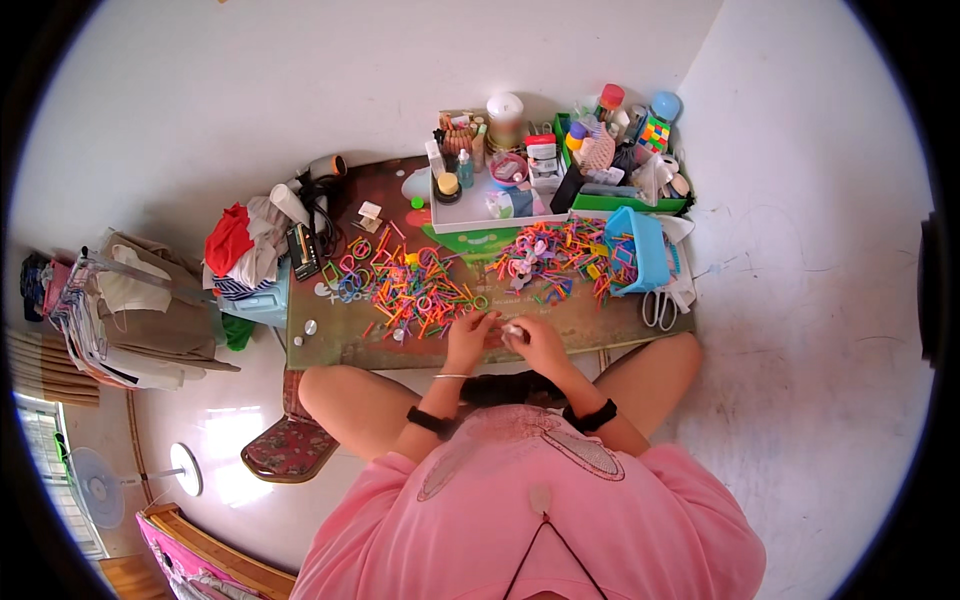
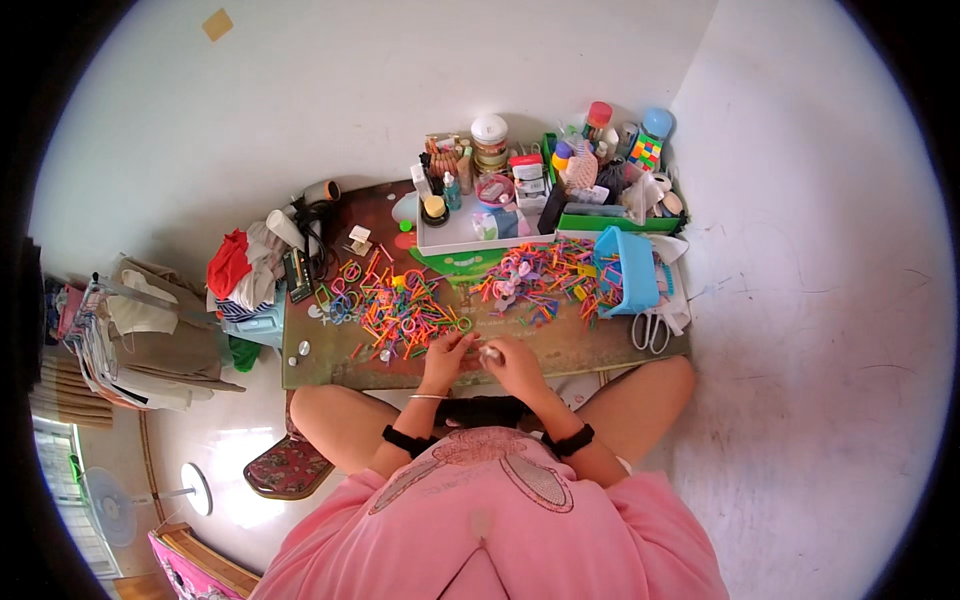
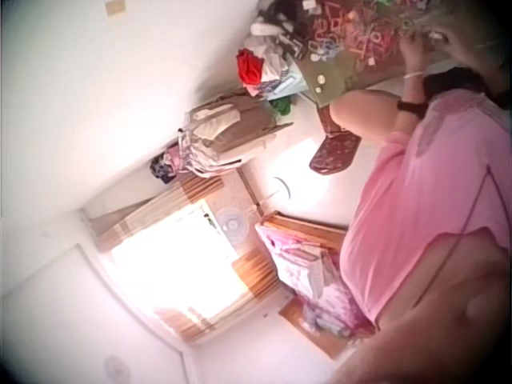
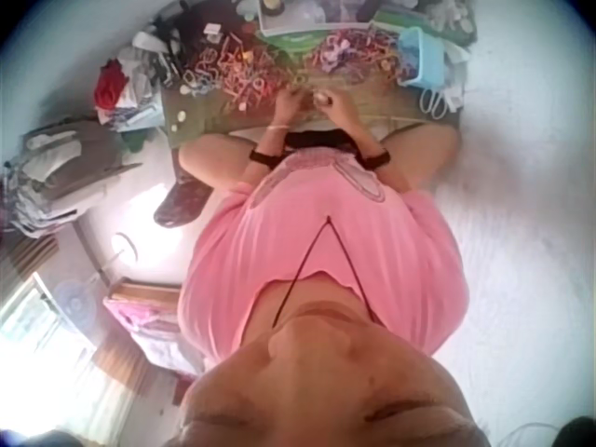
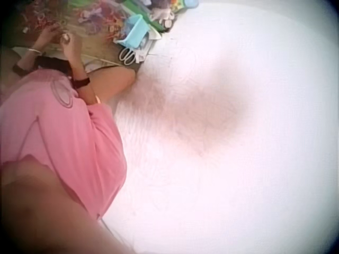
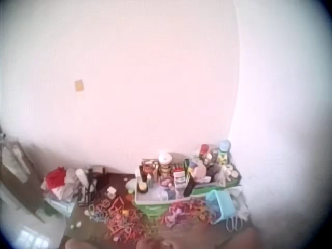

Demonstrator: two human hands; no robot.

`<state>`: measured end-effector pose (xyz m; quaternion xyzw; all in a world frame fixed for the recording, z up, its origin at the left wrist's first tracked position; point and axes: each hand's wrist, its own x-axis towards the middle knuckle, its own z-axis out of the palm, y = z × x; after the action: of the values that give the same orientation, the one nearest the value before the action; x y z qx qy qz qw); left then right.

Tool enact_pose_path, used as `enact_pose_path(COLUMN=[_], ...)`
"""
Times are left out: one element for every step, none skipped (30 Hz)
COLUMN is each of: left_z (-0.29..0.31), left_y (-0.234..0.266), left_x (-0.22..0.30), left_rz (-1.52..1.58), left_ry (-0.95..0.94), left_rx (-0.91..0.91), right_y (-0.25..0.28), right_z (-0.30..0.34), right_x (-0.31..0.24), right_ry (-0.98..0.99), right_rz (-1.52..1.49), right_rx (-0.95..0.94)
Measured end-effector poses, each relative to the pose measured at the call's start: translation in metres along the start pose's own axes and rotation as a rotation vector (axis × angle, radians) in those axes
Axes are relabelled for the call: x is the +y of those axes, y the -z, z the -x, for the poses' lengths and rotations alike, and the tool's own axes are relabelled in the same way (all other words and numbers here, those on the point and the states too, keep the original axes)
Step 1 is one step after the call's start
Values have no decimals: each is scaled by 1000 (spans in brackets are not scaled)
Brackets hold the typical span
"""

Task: The person is attaching small white bows to colorful hair clips at a desk.

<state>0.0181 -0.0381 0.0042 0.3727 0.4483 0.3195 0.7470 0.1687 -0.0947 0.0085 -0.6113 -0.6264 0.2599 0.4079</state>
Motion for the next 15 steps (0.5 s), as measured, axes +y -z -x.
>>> enact_pose_path(left_z=[1, 2, 3, 5, 8, 12, 16, 20, 22, 23, 23, 21, 21, 23, 26], left_y=[1, 2, 3, 4, -1, -8, -13, -16, -18, -20, -18, -17, -16, -17, -19], left_x=[2, 3, 3, 4, 7, 10, 14, 18, 22, 24, 23, 20, 18, 21, 25], left_rz=[5, 6, -150, -306, -306, -391, -476, -475, -486, -497, -495, -428, -361, -361, -387], left_ry=[-20, -21, -88, -155, -154, -167, -179, -179, -177, -175, -175, -163, -151, -149, -173], left_rx=[3, 6, -38, -82, -82, -98, -114, -114, -139, -164, -161, -178, -195, -195, -257], right_y=[-1, 2, 5, 8, 7, 4, 2, 0, -1, -2, -3, -4, -4, -2, 0], right_z=[1, -1, -5, -7, -7, -7, -7, -6, -5, -5, -4, -4, -4, -5, -5], right_x=[1, 0, -1, -4, -7, -10, -13, -13, -13, -12, -12, -11, -10, -9, -7], right_ry=[-121, -120, -182, -244, -245, -212, -179, -179, -185, -191, -190, -209, -228, -229, -250], right_rz=[-139, -140, -160, -179, -179, -242, -305, -304, -293, -282, -282, -289, -295, -295, -205], right_rx=[47, 45, 52, 59, 59, -16, -91, -91, -37, 18, 14, 79, 144, 143, 125])
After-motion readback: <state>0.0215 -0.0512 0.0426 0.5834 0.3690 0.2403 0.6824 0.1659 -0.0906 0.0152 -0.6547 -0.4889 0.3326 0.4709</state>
